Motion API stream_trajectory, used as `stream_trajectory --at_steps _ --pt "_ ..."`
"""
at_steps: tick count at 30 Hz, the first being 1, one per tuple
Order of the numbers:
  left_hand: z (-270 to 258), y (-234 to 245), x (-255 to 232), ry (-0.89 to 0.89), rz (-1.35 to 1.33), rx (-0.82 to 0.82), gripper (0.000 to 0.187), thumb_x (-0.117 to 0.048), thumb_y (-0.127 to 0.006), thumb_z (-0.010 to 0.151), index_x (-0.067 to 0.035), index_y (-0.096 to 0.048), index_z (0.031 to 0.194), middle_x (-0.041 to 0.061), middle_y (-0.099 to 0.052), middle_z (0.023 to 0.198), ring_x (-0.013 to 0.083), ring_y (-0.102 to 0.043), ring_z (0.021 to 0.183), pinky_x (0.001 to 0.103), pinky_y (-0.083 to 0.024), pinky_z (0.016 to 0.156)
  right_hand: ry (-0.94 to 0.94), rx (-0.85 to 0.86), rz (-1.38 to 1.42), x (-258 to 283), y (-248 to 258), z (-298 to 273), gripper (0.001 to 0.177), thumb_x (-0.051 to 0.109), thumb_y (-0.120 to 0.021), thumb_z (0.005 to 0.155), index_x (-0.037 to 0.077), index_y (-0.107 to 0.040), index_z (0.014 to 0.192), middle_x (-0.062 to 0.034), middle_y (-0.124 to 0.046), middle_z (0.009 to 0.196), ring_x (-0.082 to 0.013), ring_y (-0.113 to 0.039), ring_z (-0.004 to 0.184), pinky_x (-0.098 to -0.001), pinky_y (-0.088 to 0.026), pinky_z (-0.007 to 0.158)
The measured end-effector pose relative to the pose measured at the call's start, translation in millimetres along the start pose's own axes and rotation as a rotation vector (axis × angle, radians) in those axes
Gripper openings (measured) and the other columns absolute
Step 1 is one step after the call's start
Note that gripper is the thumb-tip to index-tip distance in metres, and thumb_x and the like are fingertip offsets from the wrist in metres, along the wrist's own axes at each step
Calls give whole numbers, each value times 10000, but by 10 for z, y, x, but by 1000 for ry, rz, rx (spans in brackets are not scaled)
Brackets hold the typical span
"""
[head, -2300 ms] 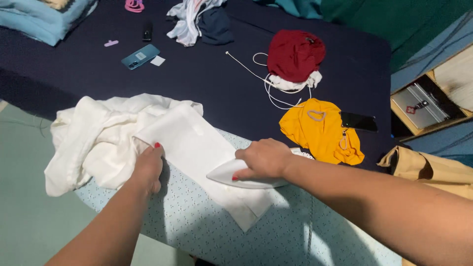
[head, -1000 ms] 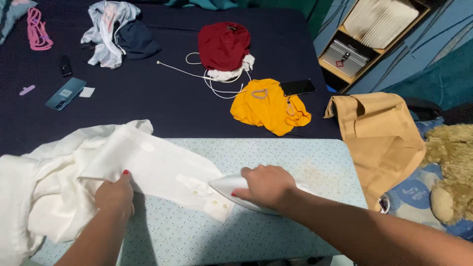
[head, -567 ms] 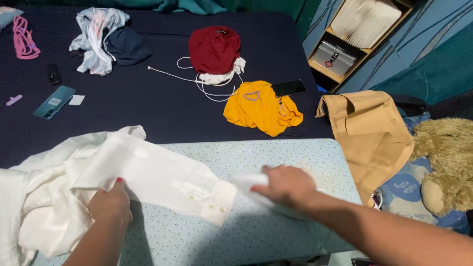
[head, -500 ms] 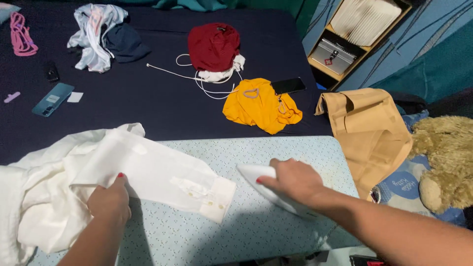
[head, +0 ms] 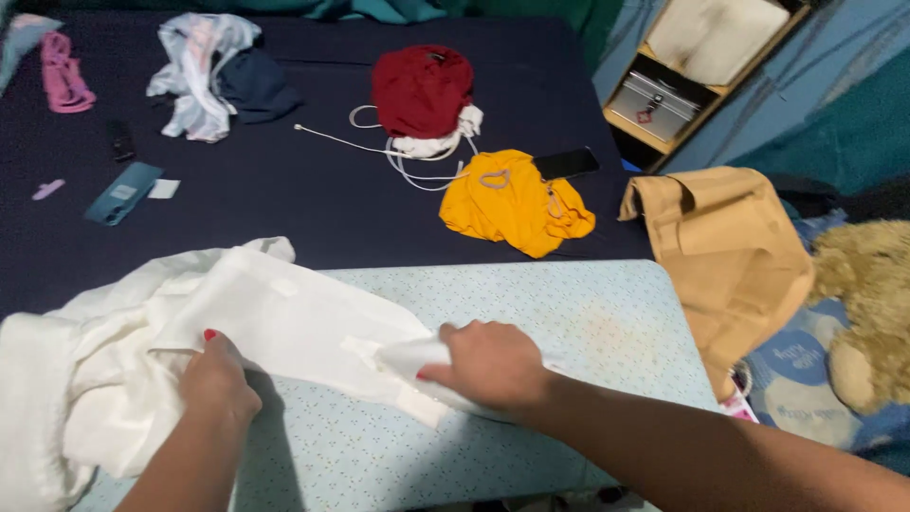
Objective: Ironing a white long-sleeved shirt on an ironing board.
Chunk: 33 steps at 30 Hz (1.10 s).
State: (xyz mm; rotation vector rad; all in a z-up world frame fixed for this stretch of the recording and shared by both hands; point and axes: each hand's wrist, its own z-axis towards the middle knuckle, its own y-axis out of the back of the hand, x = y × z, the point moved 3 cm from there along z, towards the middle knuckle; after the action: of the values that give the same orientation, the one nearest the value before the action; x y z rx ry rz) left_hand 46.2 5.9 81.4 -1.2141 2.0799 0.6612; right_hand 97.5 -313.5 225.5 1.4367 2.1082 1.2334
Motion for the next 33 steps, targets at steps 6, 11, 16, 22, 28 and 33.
stream_trajectory --at_steps 6,11,16,22,28,33 --pt "368 151 204 -33 -195 98 387 -341 -526 1037 -135 -577 1361 28 -670 1200 189 -641 1083 376 -515 895 -87 45 1 -99 115 135 574 584 -544 948 88 -621 1225 -142 -746 932 -276 -738 787 -439 -608 740" --pt "353 244 181 85 -355 78 335 -388 -541 1028 -177 -610 1278 0 -677 1148 168 -640 1002 362 -519 852 -42 5 -81 249 282 426 574 583 -557 951 71 -663 1189 -157 -752 968 -298 -748 885 -462 -594 824" --pt "226 184 122 41 -362 256 411 -358 -523 1025 -136 -579 1366 48 -671 1307 207 -631 1158 322 -493 1009 77 -58 -146 693 369 804 583 585 -601 918 80 -672 1202 -153 -746 1033 -310 -729 985 -453 -577 868" --pt "151 147 138 -87 104 233 591 -314 -566 976 -142 -454 1530 47 -511 1498 237 -469 1321 385 -351 1073 56 -114 -129 650 392 797 597 590 -612 919 82 -666 1227 -169 -740 1074 -326 -717 1007 -455 -572 882" --pt "327 81 382 -357 381 196 492 -340 -578 1011 58 -641 1295 219 -678 1332 356 -624 1213 417 -435 1059 -249 -95 -17 -64 425 485 692 639 -598 908 104 -582 1346 -168 -736 1071 -298 -739 1001 -435 -594 883" --pt "-176 -435 439 -568 818 180 497 -438 -589 1011 44 -704 979 296 -693 1024 429 -641 971 489 -466 928 -386 -155 19 -681 328 198 673 659 -644 883 113 -642 1277 -173 -747 1062 -322 -722 1027 -453 -578 906"
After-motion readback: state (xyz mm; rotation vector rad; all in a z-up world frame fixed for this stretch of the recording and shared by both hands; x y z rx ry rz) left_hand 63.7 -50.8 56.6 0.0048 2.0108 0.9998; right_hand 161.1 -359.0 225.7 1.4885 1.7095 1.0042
